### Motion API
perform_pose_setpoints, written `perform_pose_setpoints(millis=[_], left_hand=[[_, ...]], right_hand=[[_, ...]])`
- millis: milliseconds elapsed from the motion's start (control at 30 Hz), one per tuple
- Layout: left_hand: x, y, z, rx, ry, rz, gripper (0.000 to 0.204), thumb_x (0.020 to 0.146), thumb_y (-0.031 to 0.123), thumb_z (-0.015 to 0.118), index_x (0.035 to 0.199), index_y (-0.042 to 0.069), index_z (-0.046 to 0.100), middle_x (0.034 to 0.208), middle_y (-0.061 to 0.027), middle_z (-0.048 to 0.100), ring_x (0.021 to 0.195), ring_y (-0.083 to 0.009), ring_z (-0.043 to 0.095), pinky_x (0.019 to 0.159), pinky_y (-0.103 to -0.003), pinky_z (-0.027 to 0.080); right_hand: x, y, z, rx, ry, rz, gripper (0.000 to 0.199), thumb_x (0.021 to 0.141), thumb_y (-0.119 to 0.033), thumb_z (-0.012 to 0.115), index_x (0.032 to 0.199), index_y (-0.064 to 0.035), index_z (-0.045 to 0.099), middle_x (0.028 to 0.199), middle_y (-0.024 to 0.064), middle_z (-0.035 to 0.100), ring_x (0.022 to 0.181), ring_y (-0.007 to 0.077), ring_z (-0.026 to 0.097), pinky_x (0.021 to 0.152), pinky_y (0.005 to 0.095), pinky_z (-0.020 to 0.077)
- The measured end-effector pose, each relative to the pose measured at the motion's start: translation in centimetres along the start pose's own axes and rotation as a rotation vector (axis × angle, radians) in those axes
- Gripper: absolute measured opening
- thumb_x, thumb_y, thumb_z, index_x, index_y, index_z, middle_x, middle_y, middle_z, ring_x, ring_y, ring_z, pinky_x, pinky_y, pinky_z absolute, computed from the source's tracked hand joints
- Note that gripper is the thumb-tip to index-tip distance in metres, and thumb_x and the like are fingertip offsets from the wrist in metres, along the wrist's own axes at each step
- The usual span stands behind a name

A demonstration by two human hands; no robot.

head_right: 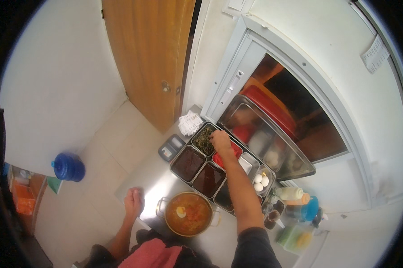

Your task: The person assembles a bowl of ramen by placing a boiled egg and sliced sausage into a pot of noodles, then adds various toppings from a condiment station including kimchi, green onions, and sesame seeds. The person then hands the finished bowl through a service window.

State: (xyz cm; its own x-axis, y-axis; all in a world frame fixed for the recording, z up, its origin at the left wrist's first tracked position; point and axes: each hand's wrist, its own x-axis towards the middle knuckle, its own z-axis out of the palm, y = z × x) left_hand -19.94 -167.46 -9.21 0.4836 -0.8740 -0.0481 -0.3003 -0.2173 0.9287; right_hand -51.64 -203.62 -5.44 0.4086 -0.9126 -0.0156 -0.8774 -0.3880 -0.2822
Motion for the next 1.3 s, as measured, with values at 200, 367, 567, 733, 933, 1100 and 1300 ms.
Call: perform_pose_setpoints(millis=[200,367,567,733,933,1100,1300], left_hand=[[0.0,-1.2,1.1,0.054,0.108,0.091,0.030,0.107,0.028,0.051,0.102,0.001,0.065,0.065,-0.0039,0.061,0.058,-0.0120,0.057,0.056,-0.029,0.047],[0.0,-2.3,1.0,0.109,0.096,0.063,0.026,0.106,0.024,0.056,0.104,-0.001,0.063,0.066,-0.0079,0.062,0.057,-0.0137,0.059,0.055,-0.031,0.048],[-0.1,-1.8,1.0,0.023,0.085,0.102,0.024,0.105,0.023,0.057,0.102,0.000,0.062,0.064,-0.0069,0.062,0.055,-0.0134,0.057,0.054,-0.029,0.046],[-0.1,-0.8,0.8,0.073,0.077,0.116,0.027,0.106,0.026,0.054,0.102,0.001,0.063,0.065,-0.0059,0.060,0.057,-0.0133,0.056,0.056,-0.030,0.046],[-0.1,-1.5,1.0,0.024,0.096,0.132,0.023,0.104,0.023,0.059,0.101,0.000,0.063,0.065,-0.0070,0.063,0.055,-0.0124,0.058,0.054,-0.029,0.047],[-0.2,-1.8,0.8,-0.016,0.111,0.124,0.024,0.104,0.023,0.059,0.101,0.000,0.064,0.067,-0.0067,0.064,0.057,-0.0119,0.058,0.055,-0.029,0.047],[-0.2,-1.4,0.8,-0.016,0.130,0.157,0.022,0.104,0.022,0.058,0.100,0.001,0.063,0.065,-0.0063,0.062,0.055,-0.0120,0.057,0.054,-0.029,0.046]], right_hand=[[-0.7,-1.5,-2.8,0.453,0.016,0.162,0.019,0.083,-0.010,0.078,0.101,-0.0039,0.079,0.089,0.0180,0.076,0.074,0.0260,0.075,0.071,0.0381,0.0596],[-5.3,-4.9,-6.3,0.629,0.013,0.162,0.023,0.089,-0.009,0.076,0.110,-0.0010,0.076,0.083,0.0127,0.076,0.063,0.0141,0.070,0.063,0.0310,0.0555],[-19.8,-10.9,-8.8,0.698,-0.159,0.119,0.025,0.091,-0.015,0.076,0.113,-0.0044,0.075,0.090,0.0128,0.077,0.072,0.0170,0.071,0.071,0.0314,0.0554],[-27.4,-14.1,-7.3,0.609,-0.329,0.103,0.023,0.091,-0.017,0.075,0.112,-0.0083,0.076,0.092,0.0182,0.074,0.076,0.0241,0.072,0.072,0.0350,0.0553],[-28.4,-16.7,-4.2,0.576,-0.296,-0.024,0.018,0.091,-0.015,0.076,0.107,-0.0069,0.078,0.086,0.0145,0.075,0.070,0.0224,0.072,0.066,0.0340,0.0551],[-26.6,-16.9,-4.5,0.548,-0.261,0.023,0.020,0.091,-0.012,0.071,0.108,-0.0031,0.076,0.092,0.0198,0.073,0.082,0.0374,0.071,0.077,0.0429,0.0554],[-27.6,-15.3,-6.6,0.352,-0.208,-0.011,0.021,0.088,-0.012,0.073,0.108,-0.0036,0.076,0.094,0.0207,0.073,0.087,0.0395,0.070,0.078,0.0434,0.0563]])
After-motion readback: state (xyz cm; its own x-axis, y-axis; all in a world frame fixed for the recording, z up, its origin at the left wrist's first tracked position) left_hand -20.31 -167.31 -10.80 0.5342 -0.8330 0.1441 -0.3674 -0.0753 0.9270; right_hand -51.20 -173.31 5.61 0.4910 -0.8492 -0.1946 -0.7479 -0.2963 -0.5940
